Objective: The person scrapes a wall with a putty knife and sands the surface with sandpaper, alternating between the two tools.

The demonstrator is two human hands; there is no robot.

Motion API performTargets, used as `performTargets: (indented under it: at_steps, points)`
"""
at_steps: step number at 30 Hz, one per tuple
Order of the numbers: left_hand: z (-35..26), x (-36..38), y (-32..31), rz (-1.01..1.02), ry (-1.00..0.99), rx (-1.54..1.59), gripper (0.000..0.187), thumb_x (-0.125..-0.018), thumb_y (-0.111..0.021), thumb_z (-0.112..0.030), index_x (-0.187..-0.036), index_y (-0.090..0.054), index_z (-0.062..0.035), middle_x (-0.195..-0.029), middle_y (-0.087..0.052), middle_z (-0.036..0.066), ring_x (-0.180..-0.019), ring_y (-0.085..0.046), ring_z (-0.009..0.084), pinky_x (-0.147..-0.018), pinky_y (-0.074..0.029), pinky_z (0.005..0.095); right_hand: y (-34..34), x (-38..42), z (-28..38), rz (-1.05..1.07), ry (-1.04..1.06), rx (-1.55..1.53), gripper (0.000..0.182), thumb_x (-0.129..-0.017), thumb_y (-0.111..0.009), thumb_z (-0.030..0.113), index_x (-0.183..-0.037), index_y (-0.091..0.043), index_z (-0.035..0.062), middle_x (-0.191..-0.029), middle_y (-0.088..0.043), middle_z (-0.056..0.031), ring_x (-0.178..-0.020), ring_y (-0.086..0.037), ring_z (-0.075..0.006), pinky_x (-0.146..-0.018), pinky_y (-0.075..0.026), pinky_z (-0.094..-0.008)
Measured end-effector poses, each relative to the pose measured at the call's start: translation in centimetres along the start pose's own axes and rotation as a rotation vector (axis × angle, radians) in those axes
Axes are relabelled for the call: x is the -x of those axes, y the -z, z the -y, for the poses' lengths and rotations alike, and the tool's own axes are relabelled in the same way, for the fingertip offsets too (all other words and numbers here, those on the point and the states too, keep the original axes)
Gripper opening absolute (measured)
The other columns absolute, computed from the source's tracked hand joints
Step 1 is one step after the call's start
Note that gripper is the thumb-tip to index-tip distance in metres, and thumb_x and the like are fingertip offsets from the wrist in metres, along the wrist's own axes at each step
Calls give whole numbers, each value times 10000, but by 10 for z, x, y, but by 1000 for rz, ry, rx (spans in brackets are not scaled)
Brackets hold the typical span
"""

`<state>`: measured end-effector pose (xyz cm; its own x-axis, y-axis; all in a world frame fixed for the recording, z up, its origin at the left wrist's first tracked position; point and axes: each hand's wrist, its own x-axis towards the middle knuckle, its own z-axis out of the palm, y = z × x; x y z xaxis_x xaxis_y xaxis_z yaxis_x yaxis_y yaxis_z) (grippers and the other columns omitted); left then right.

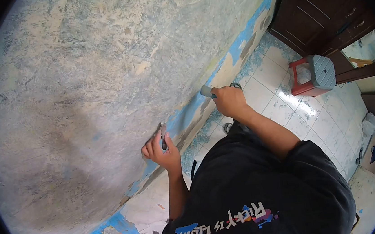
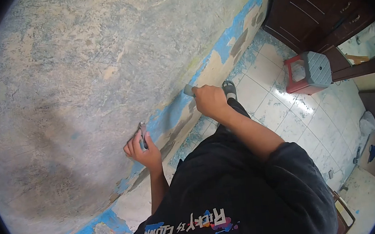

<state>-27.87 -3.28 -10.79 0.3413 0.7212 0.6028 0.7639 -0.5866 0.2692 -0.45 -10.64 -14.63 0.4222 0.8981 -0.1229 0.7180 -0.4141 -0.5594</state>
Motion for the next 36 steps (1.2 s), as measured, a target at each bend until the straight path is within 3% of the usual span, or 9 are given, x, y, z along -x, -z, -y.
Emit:
performTargets:
  at_steps: [11,14,17,20,21,28,36]
  points:
    - [-6,-5,-2,10,-23,17,232,-859,-808,-177,-1073,-781,-92,-1023,-717,66,-1052,-565,296,-994,-365,452,-15,7,-5,-28,-43,-81,268,-931,-690,206,-1166,-709,79,-926,-744,-224,-855,-754,-403,-738,-591,-507]
    - [-7,-7,-1,-12,-22,34,234,-855,-809,-173,-1074,-782,-95,-1019,-714,64,-1053,-565,297,-995,-365,452,-55,3,-43,-43,-86,-273,274,-999,-634,251,-1203,-698,79,-855,-735,-210,-798,-757,-345,-655,-582,-470]
    - [-5,-6,2,-12,-30,18,233,-858,-807,-173,-1076,-782,-96,-1016,-713,64,-1052,-565,299,-994,-366,454,-59,2,-54,298,-604,-1104,269,-1084,-518,286,-1251,-606,94,-844,-683,-161,-673,-670,-252,-529,-510,-391]
    - [-1,-3,3,-10,-8,14,232,-858,-806,-172,-1076,-782,-96,-1014,-712,61,-1059,-565,299,-994,-366,460,-62,12,-35,343,-792,-1771,217,-1131,-406,284,-1244,-491,120,-863,-589,-96,-616,-525,-165,-471,-403,-305]
    - [0,-1,4,1,-6,15,232,-858,-806,-172,-1076,-782,-96,-1014,-712,60,-1063,-565,298,-994,-367,460,-53,11,-22,373,-861,-1927,120,-1136,-371,240,-1160,-419,133,-886,-542,-90,-589,-459,-153,-472,-357,-294]
    - [-5,-5,4,11,-13,6,237,-855,-807,-174,-1079,-781,-99,-1017,-713,56,-1069,-563,298,-998,-374,456,-68,-5,7,188,-866,-2049,107,-1139,-337,258,-1107,-396,176,-827,-500,-49,-578,-401,-125,-496,-338,-289]
    - [-3,-9,5,17,-22,-9,251,-845,-808,-167,-1086,-781,-103,-1023,-714,57,-1065,-559,300,-994,-371,457,-66,2,6,255,-809,-2098,94,-1140,-328,274,-1131,-374,193,-814,-484,-34,-565,-380,-109,-483,-315,-281]
